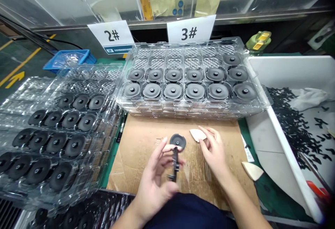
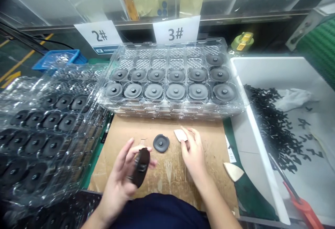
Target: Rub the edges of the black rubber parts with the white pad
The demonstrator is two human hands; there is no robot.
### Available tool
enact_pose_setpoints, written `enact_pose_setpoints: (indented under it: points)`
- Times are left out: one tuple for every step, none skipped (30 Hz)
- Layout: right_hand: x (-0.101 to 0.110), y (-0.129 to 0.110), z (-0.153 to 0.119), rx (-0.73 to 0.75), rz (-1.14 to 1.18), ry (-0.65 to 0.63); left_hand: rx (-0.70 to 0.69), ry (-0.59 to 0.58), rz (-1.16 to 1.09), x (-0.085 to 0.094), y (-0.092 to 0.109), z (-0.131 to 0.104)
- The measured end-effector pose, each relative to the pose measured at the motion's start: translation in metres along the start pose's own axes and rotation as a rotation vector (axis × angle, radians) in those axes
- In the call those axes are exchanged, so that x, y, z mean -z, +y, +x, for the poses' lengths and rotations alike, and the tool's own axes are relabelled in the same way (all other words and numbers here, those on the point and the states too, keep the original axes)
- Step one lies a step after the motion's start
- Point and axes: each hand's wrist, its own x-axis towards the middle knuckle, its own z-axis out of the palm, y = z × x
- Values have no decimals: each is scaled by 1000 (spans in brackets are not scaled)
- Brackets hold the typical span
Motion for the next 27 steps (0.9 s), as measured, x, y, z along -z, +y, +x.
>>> enact_pose_setpoints:
  points:
    - [2, -7, -7, 16, 5, -4, -141, 3, 248, 1, -3, 0]
    - [6, -13, -15, 34, 18, -17, -255, 1, 456, 2, -6, 0]
    - [10, -20, -23, 55, 41, -39, -335, -11, 606, 2, -8, 0]
    - [14, -26, -31, 76, 74, -67, -382, -31, 699, 2, -9, 1]
    - [18, -32, -39, 95, 118, -96, -407, -50, 746, 2, -9, 2]
    - [22, -36, -45, 112, 170, -116, -429, -65, 766, 1, -9, 3]
    - [26, -40, -50, 128, 226, -125, -453, -79, 770, 0, -8, 4]
    - [29, -43, -54, 137, 277, -126, -449, -89, 765, -1, -6, 4]
    - [33, -46, -57, 139, 319, -119, -414, -91, 757, -2, -4, 4]
    - [37, -50, -58, 137, 356, -110, -358, -90, 750, -3, -1, 3]
    - [40, -54, -59, 132, 389, -109, -295, -84, 743, -3, 1, 2]
    - [43, -58, -58, 121, 418, -121, -236, -77, 735, -3, 3, 0]
    - [45, -63, -57, 108, 443, -149, -190, -67, 722, -2, 5, -2]
    - [47, -69, -56, 94, 467, -193, -167, -57, 700, -1, 6, -4]
    - [47, -74, -54, 80, 483, -254, -160, -50, 669, 0, 6, -7]
    - [46, -80, -52, 64, 494, -324, -137, -49, 637, 2, 7, -9]
    - [44, -84, -51, 38, 510, -389, -101, -54, 604, 4, 7, -11]
    - [41, -87, -49, -1, 547, -445, -51, -66, 570, 6, 8, -13]
    - [37, -90, -48, -52, 609, -485, 9, -68, 533, 7, 9, -15]
    - [33, -91, -48, -112, 692, -509, 74, -66, 496, 9, 10, -17]
    - [29, -91, -49, -174, 787, -515, 138, -60, 461, 11, 12, -18]
    - [26, -90, -50, -235, 882, -514, 188, -58, 430, 13, 13, -20]
    - [24, -90, -53, -285, 955, -513, 222, -64, 399, 16, 14, -22]
    - [23, -91, -56, -320, 999, -510, 239, -81, 369, 18, 15, -24]
    - [23, -92, -59, -351, 1027, -508, 250, -101, 338, 21, 15, -27]
    - [24, -96, -61, -365, 1028, -529, 261, -114, 305, 25, 14, -31]
    - [28, -100, -61, -344, 974, -578, 275, -108, 264, 28, 12, -34]
